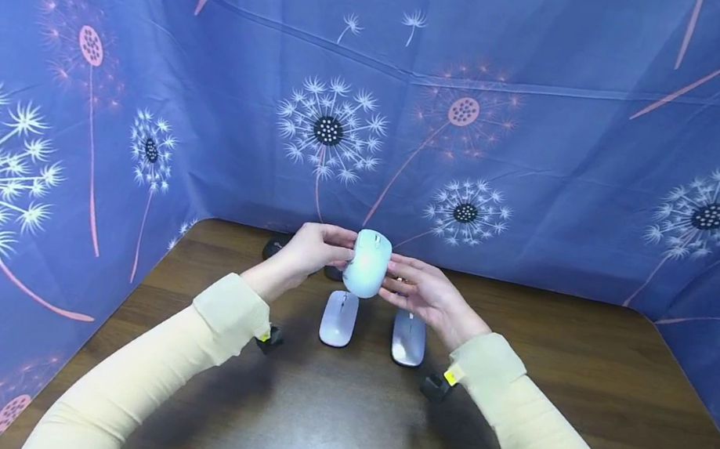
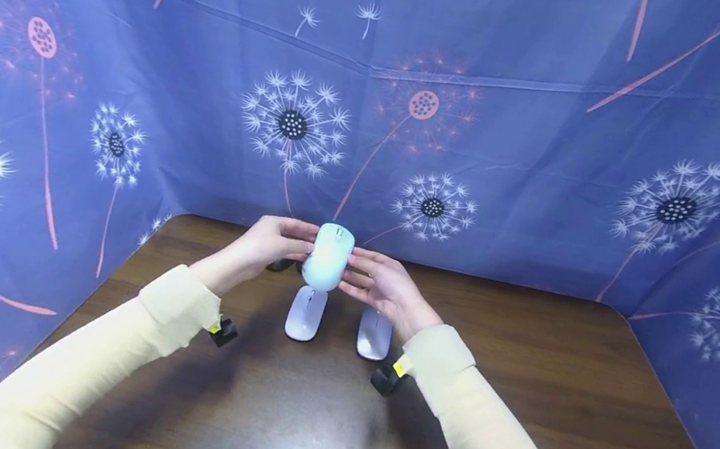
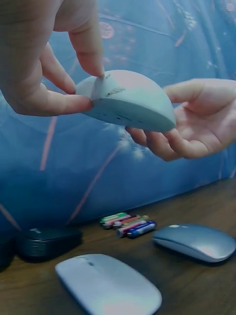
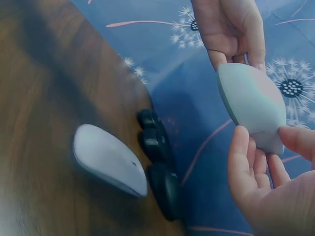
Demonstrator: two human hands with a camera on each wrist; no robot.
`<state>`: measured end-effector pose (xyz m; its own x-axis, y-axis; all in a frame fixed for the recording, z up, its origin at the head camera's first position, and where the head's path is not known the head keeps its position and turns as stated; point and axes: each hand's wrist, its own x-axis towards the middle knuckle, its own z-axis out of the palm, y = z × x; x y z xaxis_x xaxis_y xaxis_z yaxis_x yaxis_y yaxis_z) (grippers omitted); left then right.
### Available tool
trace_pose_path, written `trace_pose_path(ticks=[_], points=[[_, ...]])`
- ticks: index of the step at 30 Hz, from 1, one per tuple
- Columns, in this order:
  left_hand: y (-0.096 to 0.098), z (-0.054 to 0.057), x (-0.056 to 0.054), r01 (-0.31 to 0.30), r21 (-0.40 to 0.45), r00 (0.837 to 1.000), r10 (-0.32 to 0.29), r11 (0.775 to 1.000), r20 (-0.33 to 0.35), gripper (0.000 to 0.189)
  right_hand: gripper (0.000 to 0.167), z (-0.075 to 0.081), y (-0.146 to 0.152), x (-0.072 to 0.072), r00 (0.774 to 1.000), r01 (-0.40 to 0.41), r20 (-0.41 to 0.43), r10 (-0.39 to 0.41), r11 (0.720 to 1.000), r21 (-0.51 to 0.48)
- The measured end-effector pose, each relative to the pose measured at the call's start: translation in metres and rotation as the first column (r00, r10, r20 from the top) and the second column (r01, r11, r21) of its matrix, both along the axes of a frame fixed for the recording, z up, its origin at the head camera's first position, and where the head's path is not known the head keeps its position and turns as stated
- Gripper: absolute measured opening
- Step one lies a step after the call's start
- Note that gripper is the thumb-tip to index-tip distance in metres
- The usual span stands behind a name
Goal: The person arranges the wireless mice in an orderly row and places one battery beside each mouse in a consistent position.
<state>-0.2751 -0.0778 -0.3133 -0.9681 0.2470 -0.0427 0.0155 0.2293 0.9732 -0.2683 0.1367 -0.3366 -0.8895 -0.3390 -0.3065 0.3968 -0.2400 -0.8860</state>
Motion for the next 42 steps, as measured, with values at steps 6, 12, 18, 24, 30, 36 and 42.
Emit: trace_pose_path(ticks=[6,12,18,24,30,36,42], points=[[0.023,-0.001,0.003,-0.001,0.024,1.000,0.001,1.000,-0.021,0.038,0.051,0.008,0.024,0.004,1.000,-0.003,-0.031,0.005,0.999,0.053],[0.046,0.000,0.005,0.024,0.054,0.999,-0.022,0.998,-0.034,0.038,0.051,0.011,0.049,0.009,0.998,0.000,-0.066,0.005,0.997,0.083],[0.067,-0.003,0.005,0.028,0.098,0.999,-0.025,0.995,-0.036,0.038,0.046,0.015,0.071,0.013,0.997,0.004,-0.080,0.004,0.995,0.096],[0.089,-0.009,0.006,0.017,0.162,1.000,-0.014,0.987,-0.024,0.037,0.037,0.016,0.091,0.015,0.996,0.019,-0.093,-0.007,0.992,0.125],[0.108,-0.019,0.008,0.015,0.227,1.000,-0.016,0.974,0.001,0.036,0.043,0.013,0.109,0.019,0.996,0.022,-0.090,-0.007,0.986,0.168],[0.122,-0.026,0.009,0.016,0.211,0.999,-0.023,0.977,0.032,0.038,0.056,0.009,0.124,0.021,0.997,0.016,-0.080,-0.002,0.985,0.169],[0.134,-0.034,0.011,0.006,0.235,0.997,-0.024,0.972,0.075,0.036,0.056,0.002,0.134,0.023,0.998,0.010,-0.066,0.001,0.986,0.166]])
